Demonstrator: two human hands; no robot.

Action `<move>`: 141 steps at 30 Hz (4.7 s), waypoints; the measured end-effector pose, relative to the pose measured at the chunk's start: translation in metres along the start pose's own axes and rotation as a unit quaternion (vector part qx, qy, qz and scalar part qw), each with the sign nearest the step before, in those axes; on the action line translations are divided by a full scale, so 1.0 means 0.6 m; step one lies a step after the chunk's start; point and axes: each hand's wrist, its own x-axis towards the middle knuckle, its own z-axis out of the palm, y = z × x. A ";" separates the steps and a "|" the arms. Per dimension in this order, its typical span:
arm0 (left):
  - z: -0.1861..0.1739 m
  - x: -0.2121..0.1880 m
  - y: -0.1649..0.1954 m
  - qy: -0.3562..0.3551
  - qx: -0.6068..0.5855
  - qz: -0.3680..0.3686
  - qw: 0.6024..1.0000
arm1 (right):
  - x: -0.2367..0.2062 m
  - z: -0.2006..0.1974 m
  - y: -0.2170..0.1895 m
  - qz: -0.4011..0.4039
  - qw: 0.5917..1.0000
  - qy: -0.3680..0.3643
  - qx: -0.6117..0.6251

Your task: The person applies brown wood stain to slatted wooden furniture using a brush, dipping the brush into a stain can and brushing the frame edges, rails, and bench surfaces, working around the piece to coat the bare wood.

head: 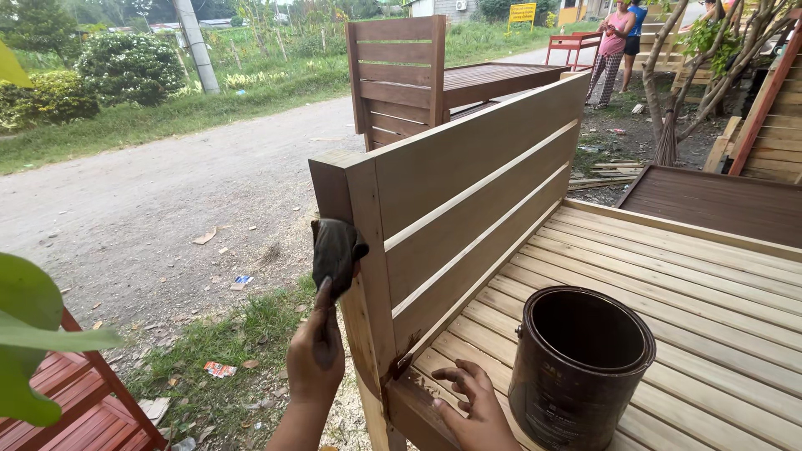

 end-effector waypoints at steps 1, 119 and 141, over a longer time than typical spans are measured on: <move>0.000 0.008 0.001 0.007 -0.013 0.010 1.000 | 0.000 -0.001 0.000 0.000 1.000 0.001 0.001; 0.092 -0.134 0.083 -0.018 -0.420 -0.636 0.647 | -0.146 -0.046 -0.009 0.029 0.998 0.016 0.048; 0.060 -0.115 0.068 -0.045 -0.409 -0.545 0.730 | -0.139 -0.055 0.011 0.007 0.999 0.036 0.021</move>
